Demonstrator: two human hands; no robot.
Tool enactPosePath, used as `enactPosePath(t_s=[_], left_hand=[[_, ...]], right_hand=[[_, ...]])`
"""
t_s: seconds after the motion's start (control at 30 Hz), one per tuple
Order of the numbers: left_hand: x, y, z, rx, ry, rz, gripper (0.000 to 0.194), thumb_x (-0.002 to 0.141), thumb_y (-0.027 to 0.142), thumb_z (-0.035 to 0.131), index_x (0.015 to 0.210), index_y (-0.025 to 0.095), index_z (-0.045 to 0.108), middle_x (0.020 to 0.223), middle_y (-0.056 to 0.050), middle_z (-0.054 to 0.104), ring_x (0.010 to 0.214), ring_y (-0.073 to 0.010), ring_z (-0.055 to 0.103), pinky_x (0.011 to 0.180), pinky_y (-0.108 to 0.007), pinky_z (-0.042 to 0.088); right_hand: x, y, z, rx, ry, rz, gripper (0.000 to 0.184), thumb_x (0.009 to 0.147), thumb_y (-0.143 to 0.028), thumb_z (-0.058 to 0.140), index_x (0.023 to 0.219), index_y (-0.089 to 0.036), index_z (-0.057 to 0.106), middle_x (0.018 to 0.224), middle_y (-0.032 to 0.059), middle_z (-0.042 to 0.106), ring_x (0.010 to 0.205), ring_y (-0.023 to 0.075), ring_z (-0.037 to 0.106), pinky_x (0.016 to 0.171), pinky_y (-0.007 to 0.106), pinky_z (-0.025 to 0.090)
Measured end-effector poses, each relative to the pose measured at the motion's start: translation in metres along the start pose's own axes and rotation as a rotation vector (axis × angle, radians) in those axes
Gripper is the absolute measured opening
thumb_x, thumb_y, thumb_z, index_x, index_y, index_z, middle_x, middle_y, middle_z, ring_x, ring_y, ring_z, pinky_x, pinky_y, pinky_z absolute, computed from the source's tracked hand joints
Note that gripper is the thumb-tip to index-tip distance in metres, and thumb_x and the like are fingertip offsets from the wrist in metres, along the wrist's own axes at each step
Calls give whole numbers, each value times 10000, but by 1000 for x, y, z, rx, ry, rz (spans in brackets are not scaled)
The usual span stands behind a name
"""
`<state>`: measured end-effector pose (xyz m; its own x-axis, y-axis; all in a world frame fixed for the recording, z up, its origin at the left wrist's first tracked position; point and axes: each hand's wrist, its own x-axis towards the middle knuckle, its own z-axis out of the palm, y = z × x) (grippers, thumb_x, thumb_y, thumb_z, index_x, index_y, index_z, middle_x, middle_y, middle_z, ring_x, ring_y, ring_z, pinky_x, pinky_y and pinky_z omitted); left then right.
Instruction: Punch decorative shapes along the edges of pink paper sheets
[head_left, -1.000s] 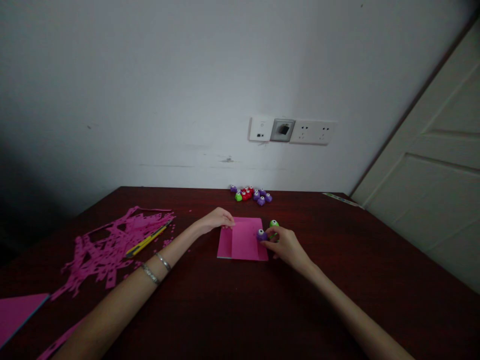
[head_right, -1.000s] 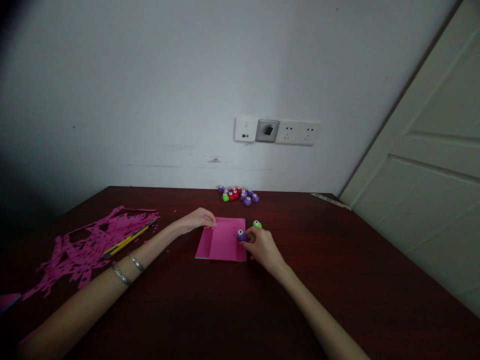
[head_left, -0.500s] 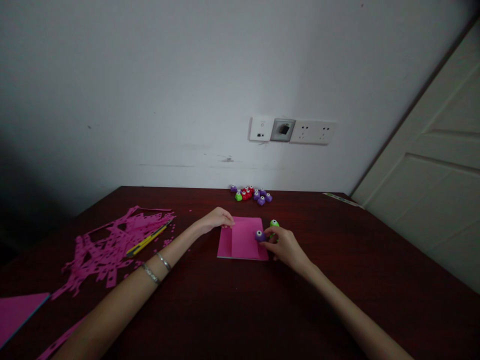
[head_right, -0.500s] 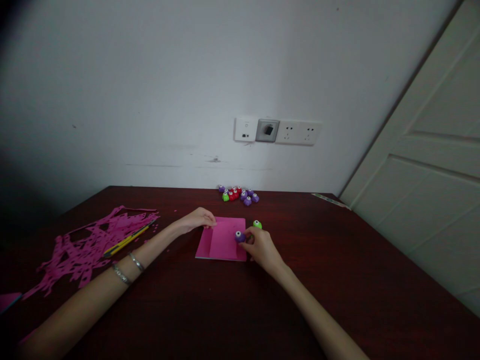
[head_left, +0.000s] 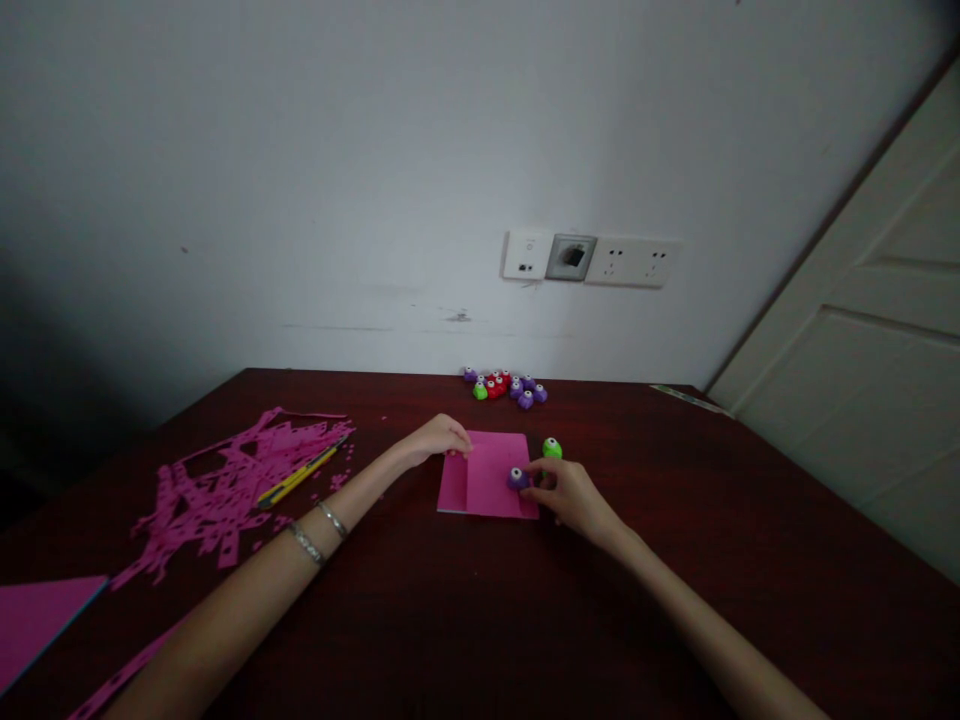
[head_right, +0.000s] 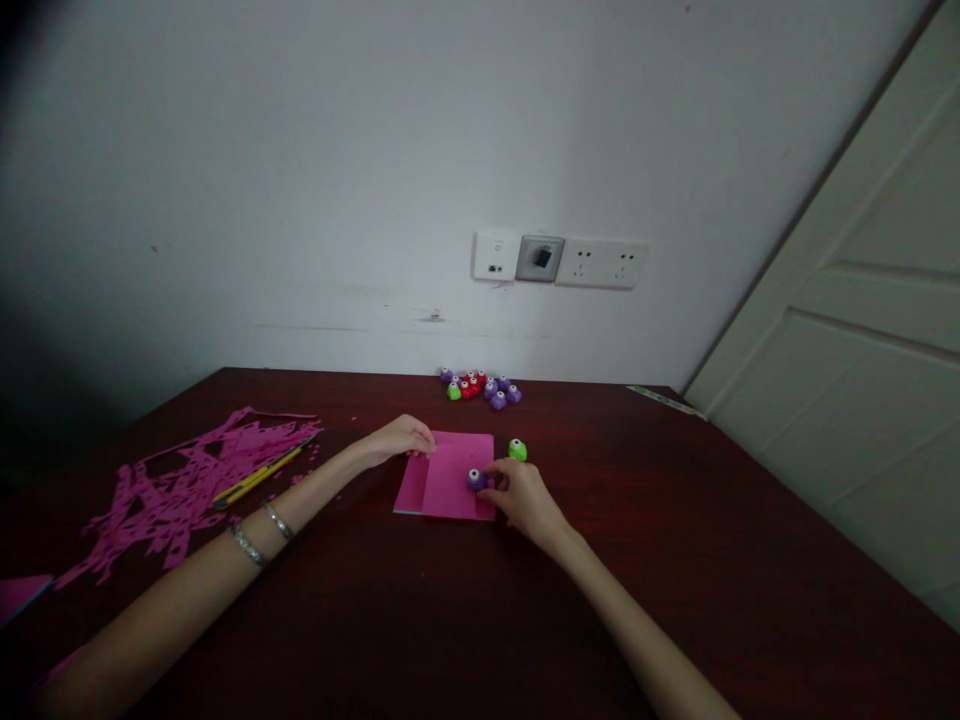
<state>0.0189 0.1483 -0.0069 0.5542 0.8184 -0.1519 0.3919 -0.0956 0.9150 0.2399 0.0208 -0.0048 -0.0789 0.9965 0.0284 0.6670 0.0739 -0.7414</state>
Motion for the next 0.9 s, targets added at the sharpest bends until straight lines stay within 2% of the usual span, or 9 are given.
enactPosePath(t_s=[0.17, 0.3, 0.37, 0.43, 0.5, 0.57, 0.67, 0.8, 0.9], left_hand=[[2, -3, 4, 56, -15, 18, 97, 587, 199, 623, 623, 118, 663, 535, -7, 593, 491, -79, 450, 489, -218, 311], [1, 1, 9, 162, 27, 22, 193, 599, 266, 658, 719, 114, 657, 627, -18, 617, 578, -109, 512, 565, -234, 368], [-3, 7, 10, 298, 76, 58, 312, 590, 301, 687, 835, 114, 643, 726, -35, 622, 666, -139, 538, 622, -254, 391], [-9, 14, 11, 505, 95, 164, 421, 580, 358, 709, 924, 132, 621, 848, -56, 599, 788, -177, 529, 698, -282, 397], [-16, 22, 12, 686, 29, 295, 471, 584, 439, 707, 953, 161, 612, 943, -69, 549, 910, -215, 482, 775, -311, 383], [-22, 28, 15, 788, -93, 359, 498, 594, 511, 684, 958, 180, 608, 979, -73, 506, 967, -237, 435, 821, -335, 367], [-25, 30, 19, 869, -218, 350, 559, 581, 562, 674, 986, 186, 592, 984, -77, 481, 978, -252, 411, 871, -382, 340], [-24, 26, 22, 897, -247, 301, 647, 536, 576, 695, 1027, 178, 557, 1039, -88, 461, 1020, -273, 392, 955, -442, 251], [-24, 25, 22, 865, -254, 257, 676, 523, 582, 693, 1041, 176, 536, 1082, -93, 443, 1046, -282, 375, 966, -438, 236]], right_hand=[[0, -1, 1, -51, -5, -21, 273, 725, -221, 651, 985, -140, 670, 730, 28, 607, 417, 55, 461, 369, 180, 381], [0, 0, 2, -72, -8, -45, 270, 720, -222, 660, 977, -144, 679, 753, 34, 606, 449, 62, 476, 393, 184, 391], [0, 1, 2, -71, -7, -49, 262, 717, -220, 664, 966, -140, 680, 739, 29, 595, 461, 63, 482, 392, 177, 394], [0, 2, 2, -62, -15, -41, 282, 709, -211, 669, 980, -134, 670, 714, 19, 577, 455, 63, 483, 376, 171, 394], [0, 3, 2, -39, -36, -10, 326, 705, -203, 667, 1022, -128, 648, 672, -1, 550, 420, 60, 473, 340, 169, 385], [0, 2, 1, -4, -70, 25, 350, 712, -195, 654, 1054, -128, 626, 626, -23, 525, 372, 54, 453, 303, 166, 368], [1, 0, -1, 36, -105, 28, 321, 720, -173, 634, 1039, -135, 623, 597, -39, 518, 342, 42, 434, 289, 155, 360], [0, -2, -1, 34, -107, 9, 245, 714, -150, 628, 958, -133, 640, 599, -42, 516, 335, 29, 417, 277, 141, 347], [0, -3, -1, 35, -90, 9, 226, 719, -153, 623, 943, -128, 638, 607, -38, 517, 339, 28, 416, 273, 137, 344]])
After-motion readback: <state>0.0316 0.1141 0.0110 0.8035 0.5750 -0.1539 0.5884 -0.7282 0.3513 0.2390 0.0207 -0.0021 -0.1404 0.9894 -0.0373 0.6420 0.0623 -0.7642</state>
